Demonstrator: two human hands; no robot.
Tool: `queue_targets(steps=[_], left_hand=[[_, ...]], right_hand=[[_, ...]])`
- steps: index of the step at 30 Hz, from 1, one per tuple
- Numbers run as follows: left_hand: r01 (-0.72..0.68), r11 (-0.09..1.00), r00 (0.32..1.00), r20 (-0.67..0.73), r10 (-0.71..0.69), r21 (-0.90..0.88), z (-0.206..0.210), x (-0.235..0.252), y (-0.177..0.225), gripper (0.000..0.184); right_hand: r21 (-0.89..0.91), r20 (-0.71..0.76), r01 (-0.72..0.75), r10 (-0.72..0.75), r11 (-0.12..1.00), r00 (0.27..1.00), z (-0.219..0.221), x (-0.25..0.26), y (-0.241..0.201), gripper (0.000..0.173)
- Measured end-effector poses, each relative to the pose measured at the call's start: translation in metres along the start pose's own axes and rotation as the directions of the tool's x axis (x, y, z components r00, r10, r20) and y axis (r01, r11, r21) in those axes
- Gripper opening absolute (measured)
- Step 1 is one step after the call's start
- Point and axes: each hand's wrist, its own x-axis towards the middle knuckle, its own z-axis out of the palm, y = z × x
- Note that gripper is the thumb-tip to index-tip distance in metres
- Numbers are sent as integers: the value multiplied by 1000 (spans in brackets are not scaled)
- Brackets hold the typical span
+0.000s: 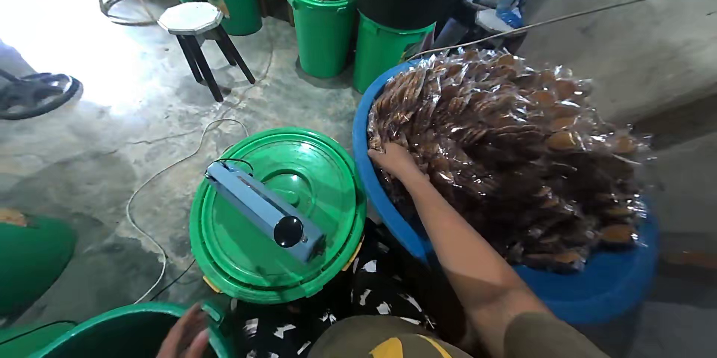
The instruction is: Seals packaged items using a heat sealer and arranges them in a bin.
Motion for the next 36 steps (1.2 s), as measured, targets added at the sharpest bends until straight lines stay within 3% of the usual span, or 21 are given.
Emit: queue_targets(steps=[2,4,6,7,8,9,11,12,14,15,16,17,19,22,24,26,28,29,31,33,36], left_hand=[[-184,966,972,115,207,-180,32,14,33,52],[-263,876,895,237,377,-404,67,26,62,55],[-87,774,821,395,412,-628,102,31,91,82],[60,709,788,469,399,-703,116,34,102,94],[204,624,774,514,368,-754,129,36,107,91],[324,527,791,531,305,-786,139,37,110,70],[399,340,887,452,90,-851,149,37,107,41],[341,346,925,378,44,-874,150,39,98,33],[154,530,975,216,57,-834,148,43,78,51],[94,619,979,184,83,-779,143,43,71,61],[61,687,980,174,97,-724,138,43,67,66],[43,728,982,164,96,-684,133,43,68,67],[-14,774,997,54,62,-633,127,50,71,62],[-132,848,980,-194,36,-513,123,79,58,63],[-143,866,964,-267,11,-480,123,97,49,64],[-106,851,961,-274,-46,-515,118,109,53,66],[-92,821,954,-287,-90,-564,108,120,57,68],[-94,809,949,-297,-103,-580,103,126,58,69],[-103,801,945,-310,-107,-590,91,138,58,69],[-96,813,945,-308,-106,-574,78,145,61,68],[-33,826,949,-276,-150,-562,69,152,60,63]], right_hand=[[170,-84,109,-96,979,992,3,-9,8,48],[285,-301,363,-277,887,913,16,-46,17,46],[230,-427,600,-475,766,770,47,-96,24,49],[216,-407,680,-569,701,715,66,-119,29,48],[242,-329,728,-651,642,684,84,-137,34,48],[270,-239,761,-724,590,647,101,-150,39,51],[343,-61,757,-792,555,608,124,-160,49,64],[462,44,672,-772,579,635,126,-160,50,65],[706,268,275,-606,652,749,121,-158,39,45],[733,367,60,-467,678,804,117,-157,27,31],[714,396,-36,-361,699,844,120,-151,16,20],[682,371,-22,-320,731,872,125,-142,5,16],[564,233,183,-367,806,901,140,-123,-16,19],[319,40,554,-595,769,803,168,-96,-41,24],[154,81,649,-664,745,743,178,-74,-53,39],[34,148,619,-616,785,773,170,-59,-78,39],[82,210,523,-528,848,823,145,-55,-107,41],[122,263,517,-530,847,806,131,-58,-118,41],[67,444,641,-598,765,667,108,-78,-127,47],[-171,599,762,-548,625,584,105,-104,-128,66],[-400,566,720,-465,567,680,131,-120,-113,85]])
